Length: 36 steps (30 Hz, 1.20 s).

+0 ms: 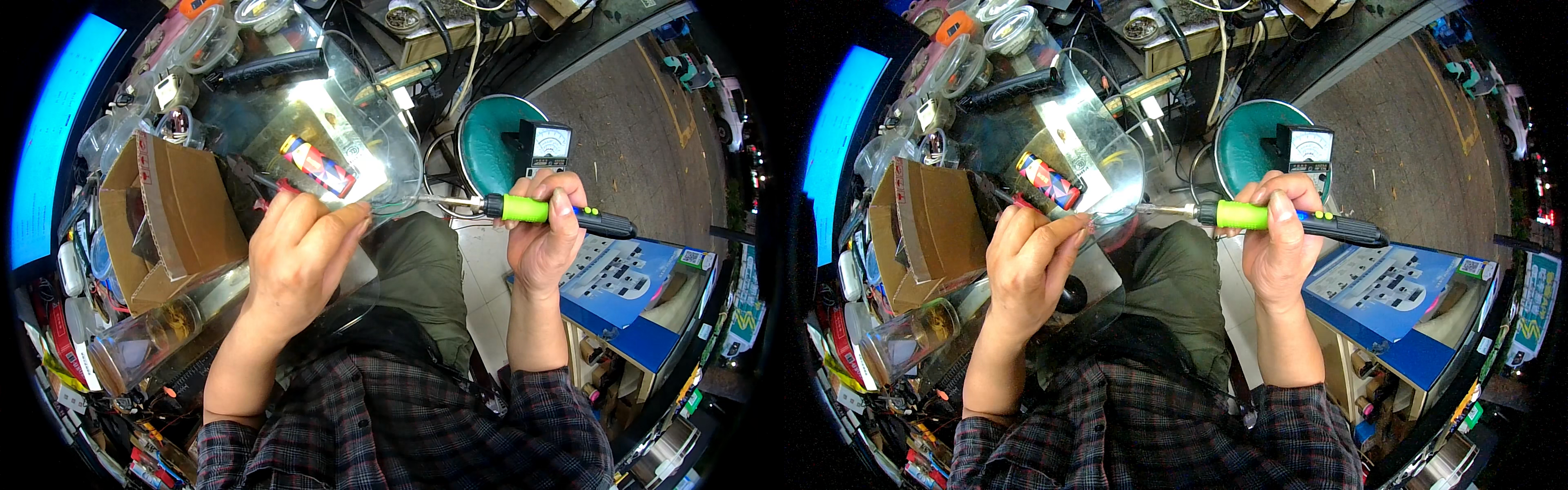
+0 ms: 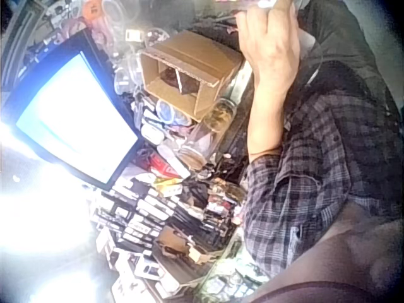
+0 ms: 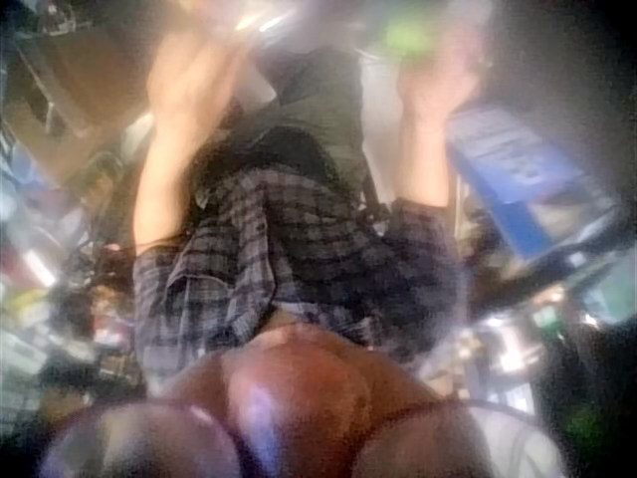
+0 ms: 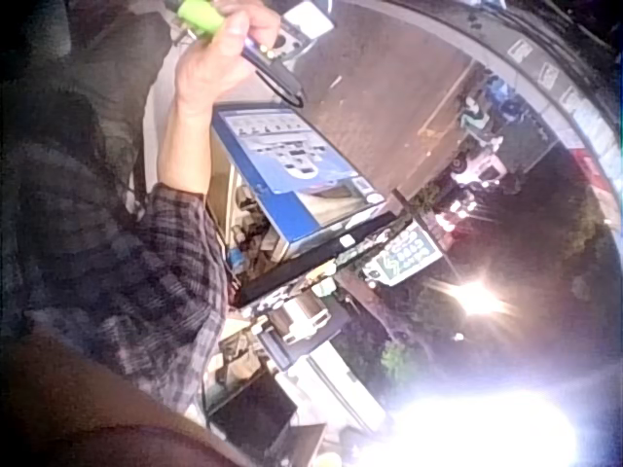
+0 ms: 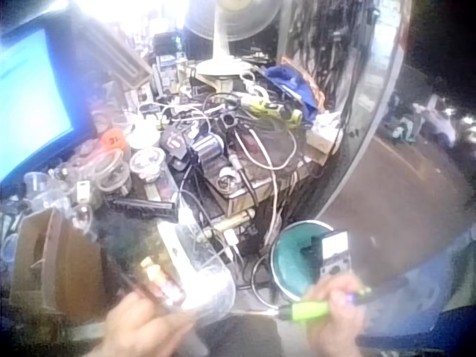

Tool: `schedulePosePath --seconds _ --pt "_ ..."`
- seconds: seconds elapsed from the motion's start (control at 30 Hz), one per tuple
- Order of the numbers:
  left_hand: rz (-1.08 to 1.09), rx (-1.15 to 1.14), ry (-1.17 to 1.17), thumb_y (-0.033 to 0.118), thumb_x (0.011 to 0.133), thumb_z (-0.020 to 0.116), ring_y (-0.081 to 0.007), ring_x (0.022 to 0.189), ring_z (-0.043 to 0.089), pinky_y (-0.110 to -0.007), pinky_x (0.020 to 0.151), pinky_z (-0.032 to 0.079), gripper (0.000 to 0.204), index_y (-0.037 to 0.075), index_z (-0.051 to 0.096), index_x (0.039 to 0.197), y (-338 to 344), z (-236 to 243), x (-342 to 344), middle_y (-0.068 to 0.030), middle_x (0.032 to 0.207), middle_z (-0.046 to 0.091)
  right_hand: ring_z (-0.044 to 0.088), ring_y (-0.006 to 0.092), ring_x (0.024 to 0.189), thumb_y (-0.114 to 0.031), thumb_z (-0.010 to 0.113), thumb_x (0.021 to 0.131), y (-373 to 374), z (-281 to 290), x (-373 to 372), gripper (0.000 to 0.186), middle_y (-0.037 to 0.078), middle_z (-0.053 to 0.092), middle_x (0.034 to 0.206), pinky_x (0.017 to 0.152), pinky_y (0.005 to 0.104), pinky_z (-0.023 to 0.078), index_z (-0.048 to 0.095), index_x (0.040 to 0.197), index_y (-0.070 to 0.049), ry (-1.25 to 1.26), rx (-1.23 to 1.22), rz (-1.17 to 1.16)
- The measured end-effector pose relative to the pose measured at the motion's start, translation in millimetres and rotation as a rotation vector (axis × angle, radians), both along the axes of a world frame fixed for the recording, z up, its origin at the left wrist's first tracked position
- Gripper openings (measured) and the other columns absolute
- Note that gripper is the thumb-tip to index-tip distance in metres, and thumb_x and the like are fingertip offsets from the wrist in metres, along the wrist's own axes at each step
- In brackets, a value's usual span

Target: The person uses a multimeter to test a small electronic component, then strips the ends of a wire with pliers. They apply flux to the wire and solder it to the component using a soldering iron and solder wire.

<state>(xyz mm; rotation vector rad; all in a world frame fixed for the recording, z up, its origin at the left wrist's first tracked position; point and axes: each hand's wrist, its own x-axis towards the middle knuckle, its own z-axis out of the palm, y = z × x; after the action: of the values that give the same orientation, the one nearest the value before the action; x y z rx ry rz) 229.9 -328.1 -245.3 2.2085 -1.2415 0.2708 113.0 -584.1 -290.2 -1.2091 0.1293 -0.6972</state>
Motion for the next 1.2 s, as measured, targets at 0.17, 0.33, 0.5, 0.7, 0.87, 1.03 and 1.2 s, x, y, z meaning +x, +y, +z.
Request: schedulePosePath --seconds 0.17,0.33,0.5,0.7,0.87,1.03,1.2 --pt "0.016 -0.054 -0.007 -0.002 0.081 0.084 -0.0307 0.076 0.058 -0.041 0.068 0.048 0.031 0.005 0.073 0.108 -1 -2 1 -0.0091 0.086 0.06 0.051 0.0179 0.065 -0.031 0.053 0.108 -6 -1 -1 0.027 0.007 0.049 0.079 0.055 0.0344 0.051 0.052 0.1 -0.005 -0.012 -0.011 -0.048" --pt "0.003 -0.051 0.01 -0.002 0.082 0.083 -0.0306 0.077 0.058 -0.041 0.068 0.047 0.03 0.005 0.073 0.109 2 -3 -1 -0.0096 0.087 0.061 0.053 0.0196 0.063 -0.027 0.056 0.106 -3 6 -6 0.026 0.009 0.05 0.081 0.053 0.0344 0.05 0.053 0.099 -0.003 -0.05 -0.008 -0.036" --pt "-0.005 -0.04 -0.054 0.0 0.077 0.087 -0.0288 0.076 0.058 -0.04 0.066 0.049 0.033 0.006 0.076 0.107 3 -4 -1 -0.0075 0.085 0.06 0.056 0.02 0.063 -0.026 0.063 0.104 2 12 -11 0.027 0.01 0.053 0.083 0.054 0.0337 0.05 0.054 0.099 -0.001 -0.09 -0.067 -0.031" --pt "-0.021 -0.027 -0.063 0.0 0.077 0.088 -0.0274 0.074 0.058 -0.039 0.064 0.048 0.033 0.006 0.077 0.107 3 -7 -1 -0.0062 0.083 0.058 0.056 0.0195 0.065 -0.025 0.065 0.103 3 13 -11 0.026 0.01 0.053 0.084 0.054 0.0332 0.049 0.055 0.099 -0.001 -0.075 -0.084 -0.024" --pt "-0.027 -0.036 -0.062 0.0 0.077 0.088 -0.0268 0.073 0.058 -0.038 0.064 0.048 0.033 0.006 0.077 0.107 2 -6 -1 -0.0059 0.083 0.058 0.056 0.0194 0.066 -0.024 0.065 0.103 3 12 -13 0.026 0.01 0.054 0.084 0.056 0.0327 0.048 0.055 0.099 -0.001 -0.068 -0.093 -0.022" --pt "-0.03 -0.03 -0.055 0.0 0.077 0.088 -0.027 0.074 0.058 -0.039 0.064 0.048 0.033 0.006 0.077 0.107 2 -6 -1 -0.0058 0.084 0.058 0.056 0.0193 0.067 -0.022 0.064 0.103 3 10 -13 0.023 0.01 0.056 0.085 0.06 0.0327 0.047 0.056 0.099 -0.001 -0.068 -0.101 -0.028" --pt "-0.029 -0.022 -0.051 0.001 0.078 0.087 -0.027 0.074 0.058 -0.038 0.065 0.048 0.033 0.007 0.076 0.108 3 -7 -1 -0.0057 0.084 0.059 0.056 0.0194 0.068 -0.022 0.064 0.103 4 9 -14 0.022 0.01 0.056 0.086 0.062 0.0326 0.046 0.056 0.099 -0.001 -0.066 -0.095 -0.032"
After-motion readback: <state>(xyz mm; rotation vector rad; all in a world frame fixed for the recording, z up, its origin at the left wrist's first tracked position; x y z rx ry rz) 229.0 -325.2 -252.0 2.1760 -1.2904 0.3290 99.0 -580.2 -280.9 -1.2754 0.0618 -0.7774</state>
